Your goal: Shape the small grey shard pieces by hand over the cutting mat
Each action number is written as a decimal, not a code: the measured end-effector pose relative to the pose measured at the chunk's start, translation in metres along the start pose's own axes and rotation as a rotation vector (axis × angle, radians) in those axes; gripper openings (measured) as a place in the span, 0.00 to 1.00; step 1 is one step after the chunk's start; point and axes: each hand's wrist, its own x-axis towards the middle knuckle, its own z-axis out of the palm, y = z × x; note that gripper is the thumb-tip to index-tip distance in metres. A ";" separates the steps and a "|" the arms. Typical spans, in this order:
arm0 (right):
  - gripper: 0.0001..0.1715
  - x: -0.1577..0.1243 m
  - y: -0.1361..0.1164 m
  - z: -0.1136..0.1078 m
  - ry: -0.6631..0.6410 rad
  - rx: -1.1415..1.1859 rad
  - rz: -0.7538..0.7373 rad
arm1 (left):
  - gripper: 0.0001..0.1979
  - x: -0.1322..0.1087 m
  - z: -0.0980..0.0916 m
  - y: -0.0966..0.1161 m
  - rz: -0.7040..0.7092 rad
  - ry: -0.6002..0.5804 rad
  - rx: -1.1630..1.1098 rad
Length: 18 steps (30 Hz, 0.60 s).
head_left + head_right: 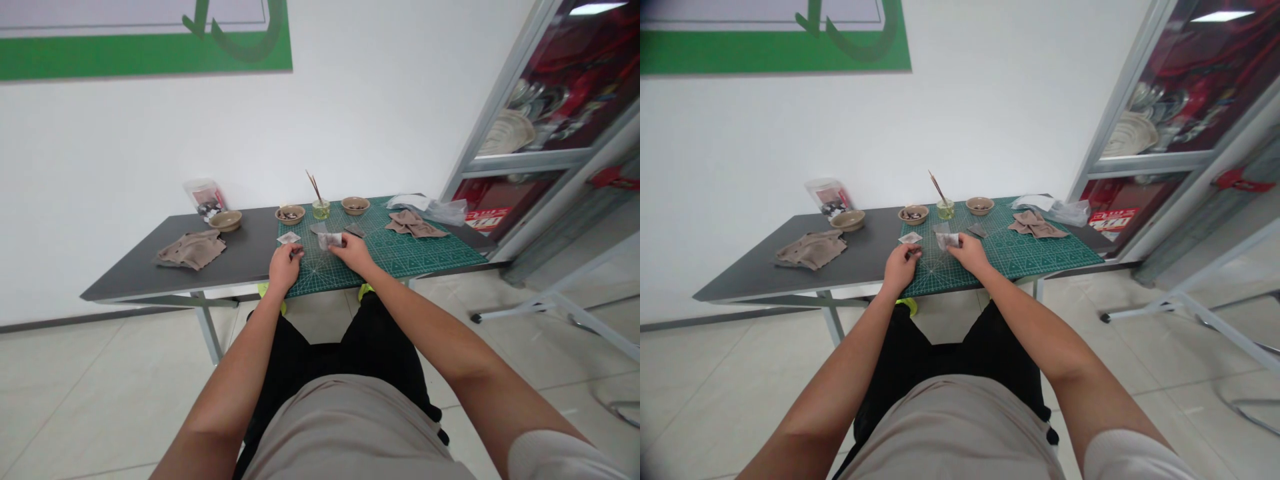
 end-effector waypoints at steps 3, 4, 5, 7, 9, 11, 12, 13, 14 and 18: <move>0.12 0.004 0.004 -0.007 0.030 -0.079 -0.004 | 0.10 0.001 0.001 0.000 -0.012 -0.004 -0.010; 0.12 0.007 0.005 -0.011 0.092 -0.095 -0.004 | 0.10 0.001 0.002 -0.001 -0.013 -0.002 -0.013; 0.13 0.011 0.007 -0.016 0.167 -0.114 -0.012 | 0.10 0.001 0.002 -0.001 -0.011 0.001 -0.017; 0.15 0.021 0.011 -0.024 0.266 -0.198 -0.068 | 0.10 0.001 0.003 -0.002 -0.004 0.000 -0.023; 0.20 0.031 0.018 -0.028 0.212 -0.296 -0.154 | 0.09 0.002 0.003 -0.002 -0.004 -0.005 -0.027; 0.25 0.039 0.025 -0.025 0.060 -0.407 -0.239 | 0.09 0.002 0.003 -0.003 -0.014 -0.010 -0.029; 0.27 0.043 0.028 -0.022 -0.018 -0.464 -0.258 | 0.09 0.002 0.003 -0.003 -0.018 -0.011 -0.029; 0.28 0.045 0.031 -0.019 -0.084 -0.522 -0.254 | 0.09 0.001 0.003 -0.003 -0.019 -0.010 -0.029; 0.29 0.047 0.033 -0.015 -0.151 -0.572 -0.236 | 0.08 0.001 0.003 -0.003 -0.015 -0.008 -0.029; 0.26 0.050 0.037 -0.006 -0.303 -0.684 -0.205 | 0.08 0.000 0.002 -0.004 0.015 -0.015 -0.029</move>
